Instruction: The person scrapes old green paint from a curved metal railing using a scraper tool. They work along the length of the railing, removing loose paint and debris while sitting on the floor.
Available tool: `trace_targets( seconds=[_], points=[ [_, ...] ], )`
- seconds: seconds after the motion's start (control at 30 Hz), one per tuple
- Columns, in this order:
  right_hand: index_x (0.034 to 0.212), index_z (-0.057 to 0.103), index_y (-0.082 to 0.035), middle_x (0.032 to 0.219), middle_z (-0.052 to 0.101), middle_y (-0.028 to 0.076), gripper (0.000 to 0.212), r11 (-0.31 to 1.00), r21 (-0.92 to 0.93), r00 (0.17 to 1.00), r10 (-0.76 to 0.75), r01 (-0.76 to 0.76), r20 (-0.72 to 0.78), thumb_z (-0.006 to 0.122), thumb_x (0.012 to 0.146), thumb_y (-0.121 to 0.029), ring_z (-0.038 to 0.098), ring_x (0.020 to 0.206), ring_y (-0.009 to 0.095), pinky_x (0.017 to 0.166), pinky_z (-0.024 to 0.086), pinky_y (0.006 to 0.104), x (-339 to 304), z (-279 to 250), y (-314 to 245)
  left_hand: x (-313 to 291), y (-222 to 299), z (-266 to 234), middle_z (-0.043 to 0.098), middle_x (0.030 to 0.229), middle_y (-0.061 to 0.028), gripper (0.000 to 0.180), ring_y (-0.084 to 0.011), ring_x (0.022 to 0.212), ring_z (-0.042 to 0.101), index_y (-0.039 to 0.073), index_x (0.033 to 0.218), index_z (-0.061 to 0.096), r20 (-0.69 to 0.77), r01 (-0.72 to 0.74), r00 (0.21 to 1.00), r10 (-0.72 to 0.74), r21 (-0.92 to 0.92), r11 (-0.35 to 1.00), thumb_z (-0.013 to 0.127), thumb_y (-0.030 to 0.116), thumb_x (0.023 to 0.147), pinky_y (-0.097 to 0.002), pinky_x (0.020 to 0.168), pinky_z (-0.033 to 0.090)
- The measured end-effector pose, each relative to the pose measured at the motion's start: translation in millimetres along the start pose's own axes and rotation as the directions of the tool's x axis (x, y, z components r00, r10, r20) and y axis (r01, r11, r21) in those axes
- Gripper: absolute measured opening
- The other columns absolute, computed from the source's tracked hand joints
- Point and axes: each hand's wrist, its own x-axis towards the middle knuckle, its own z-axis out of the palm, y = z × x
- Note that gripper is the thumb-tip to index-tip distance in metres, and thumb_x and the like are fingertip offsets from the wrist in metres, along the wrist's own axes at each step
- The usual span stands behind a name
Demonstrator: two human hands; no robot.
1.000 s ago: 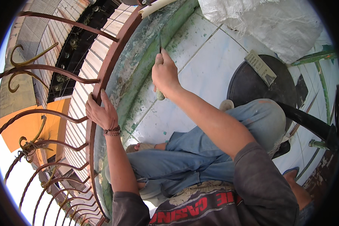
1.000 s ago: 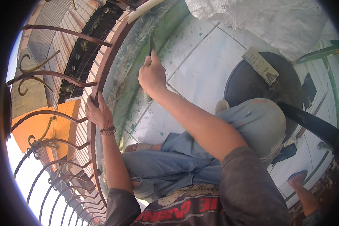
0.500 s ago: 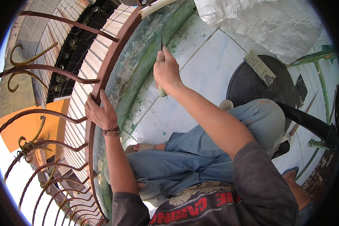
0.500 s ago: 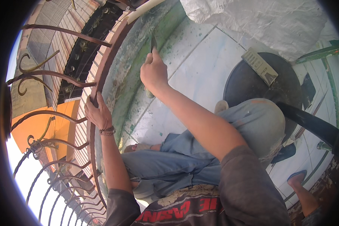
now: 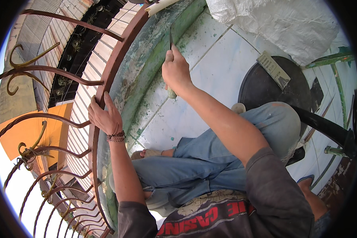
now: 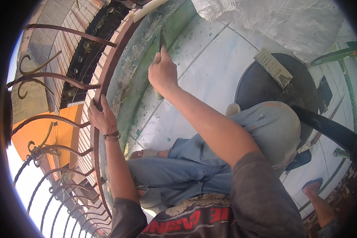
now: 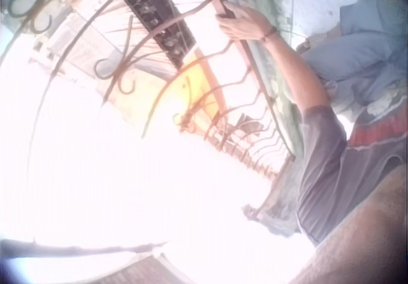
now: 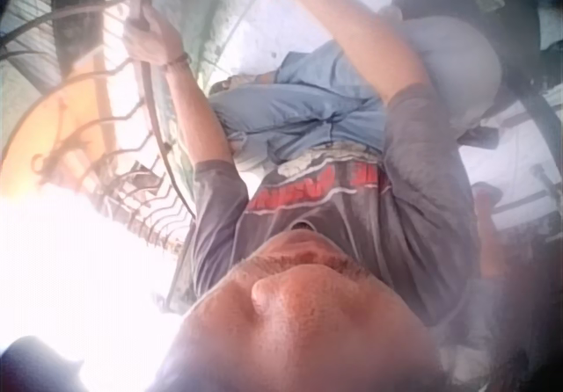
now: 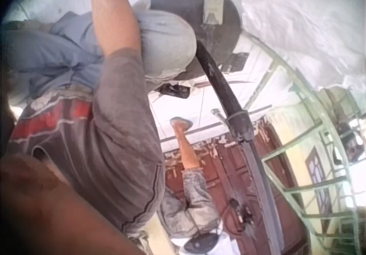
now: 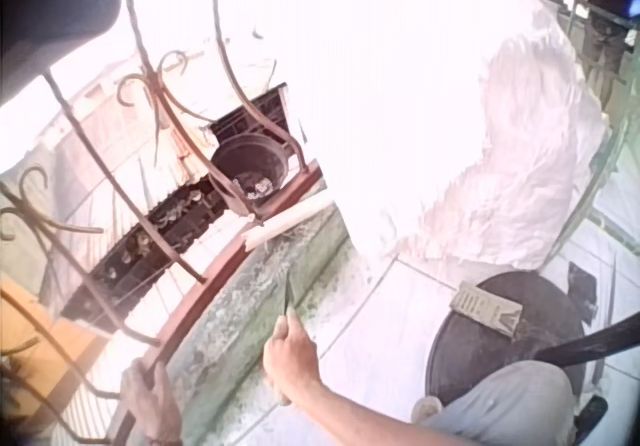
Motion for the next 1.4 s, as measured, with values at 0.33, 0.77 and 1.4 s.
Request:
trace_targets(
  seconds=[0.33,0.77,1.4],
  points=[
    [0.15,0.027,-0.004,0.127,0.055,0.027,0.051,0.984,-0.154,0.995,-0.092,0.086,-0.031,0.031,0.103,-0.025,0.067,0.096,0.039,0.068,0.062,0.041,4.6,11.5,19.6,1.0,5.5,0.6,0.061,0.114,-0.0188,0.058,-0.0358,0.109,0.054,-0.002,0.125,0.058,-0.005,0.0,1.0,0.0,0.0,1.0,0.06,0.046,0.093,-0.0457,0.1,0.037],
    [0.148,0.029,-0.003,0.125,0.055,0.025,0.049,0.989,0.075,0.986,0.115,-0.124,0.121,0.032,0.102,-0.019,0.067,0.089,0.037,0.058,0.061,0.0421,-2.2,-12.7,-16.0,-0.2,-2.2,0.0,0.06,0.114,-0.0207,0.059,-0.037,0.111,0.054,-0.003,0.124,0.059,-0.007,0.001,1.0,-0.001,-0.014,1.0,0.059,0.047,0.093,-0.0467,0.1,0.036],
    [0.151,0.023,-0.004,0.132,0.051,0.027,0.052,0.992,0.066,0.988,0.101,-0.11,0.119,0.03,0.104,-0.025,0.066,0.1,0.036,0.059,0.063,0.0373,-4.6,-2.6,-4.3,1.3,1.0,-1.6,0.06,0.116,-0.0203,0.058,-0.0371,0.112,0.054,-0.002,0.124,0.059,0.013,0.013,1.0,-0.013,-0.006,1.0,0.059,0.047,0.094,-0.0464,0.101,0.036]
  ],
)
